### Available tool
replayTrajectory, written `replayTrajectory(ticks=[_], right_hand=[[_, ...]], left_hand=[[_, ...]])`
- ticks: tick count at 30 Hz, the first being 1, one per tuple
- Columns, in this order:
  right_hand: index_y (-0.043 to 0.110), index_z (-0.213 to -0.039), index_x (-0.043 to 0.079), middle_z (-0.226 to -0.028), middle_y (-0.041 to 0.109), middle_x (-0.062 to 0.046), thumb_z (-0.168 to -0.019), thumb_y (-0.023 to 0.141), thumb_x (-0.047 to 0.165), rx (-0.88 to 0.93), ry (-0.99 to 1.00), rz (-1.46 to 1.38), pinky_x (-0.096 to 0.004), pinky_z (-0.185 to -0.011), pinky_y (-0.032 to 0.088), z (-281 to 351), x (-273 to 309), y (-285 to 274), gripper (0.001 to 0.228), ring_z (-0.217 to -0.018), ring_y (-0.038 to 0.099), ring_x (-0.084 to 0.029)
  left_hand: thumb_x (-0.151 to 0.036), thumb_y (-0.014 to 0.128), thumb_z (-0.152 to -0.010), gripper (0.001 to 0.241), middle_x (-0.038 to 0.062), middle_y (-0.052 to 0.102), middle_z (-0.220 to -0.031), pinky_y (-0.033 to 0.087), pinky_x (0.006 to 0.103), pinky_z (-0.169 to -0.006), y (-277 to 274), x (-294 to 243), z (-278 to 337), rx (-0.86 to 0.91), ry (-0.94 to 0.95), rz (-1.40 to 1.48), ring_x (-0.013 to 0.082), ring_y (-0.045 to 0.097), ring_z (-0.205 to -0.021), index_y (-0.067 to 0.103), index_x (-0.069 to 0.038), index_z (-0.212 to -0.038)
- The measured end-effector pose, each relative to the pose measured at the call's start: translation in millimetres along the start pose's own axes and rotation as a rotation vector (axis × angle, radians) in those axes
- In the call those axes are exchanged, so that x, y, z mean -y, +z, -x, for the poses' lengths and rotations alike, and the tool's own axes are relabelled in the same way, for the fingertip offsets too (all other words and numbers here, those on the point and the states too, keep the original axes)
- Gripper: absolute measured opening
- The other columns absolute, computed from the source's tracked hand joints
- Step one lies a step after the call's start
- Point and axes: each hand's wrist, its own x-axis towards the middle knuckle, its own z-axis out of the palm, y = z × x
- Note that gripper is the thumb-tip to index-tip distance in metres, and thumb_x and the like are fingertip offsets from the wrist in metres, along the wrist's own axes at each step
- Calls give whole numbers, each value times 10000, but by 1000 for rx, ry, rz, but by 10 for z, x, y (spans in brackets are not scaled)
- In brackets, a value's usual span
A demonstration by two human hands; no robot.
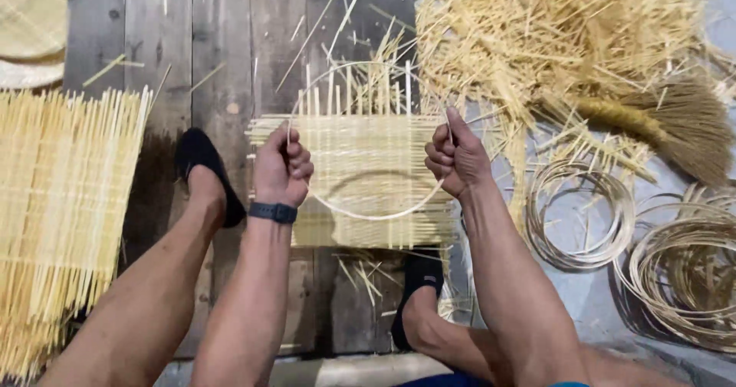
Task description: The person sits on the floor and weaves thin bamboo sticks into a flat mat around a round wooden mold, folding the protruding stick ends over the mold. They use scissors to trim the sticks, fit a split bamboo hoop around the rim, and press the woven mat into shape to form a round bamboo sieve.
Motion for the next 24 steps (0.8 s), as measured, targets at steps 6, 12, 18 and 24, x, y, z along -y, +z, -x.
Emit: replayTrajectory(ticks=[6,12,18,24], right_hand=[[683,-867,87,-584,469,47,-1027,643,457,-140,-4,107,-240,-428,351,134,-174,12,405,-508,427,-92],[733,-985,35,-767,739,-34,-801,752,161,-439,-318,849,-314,-589,582,8,-662,-301,224,-681,699,-165],[805,-1011,47,-892,759,-199,-794,772,124,-489,-618,1442,-376,-773,572,43,-1025,-410,233,-817,747,-316],[812,-1024,100,-881,770,-160,-815,786,180,-500,-420,1347,-352,-775,579,113,-895,-290,226,-796,771,-272]], left_hand=[[-291,692,-982,231,-29,546,-646,312,195,-401,-78,92,24,-14,-68,114,68,426,-505,647,-78,-902],[-155,727,-866,196,41,732,-796,493,265,-447,-10,270,322,-497,324,-639,131,608,-555,761,-106,-1053],[-77,815,-784,178,159,782,-894,595,382,-795,-449,328,309,-515,468,-1506,240,740,-774,818,-59,-961],[-140,863,-739,201,112,799,-883,585,356,-780,-495,252,194,-578,285,-1477,222,756,-790,827,-86,-929]])
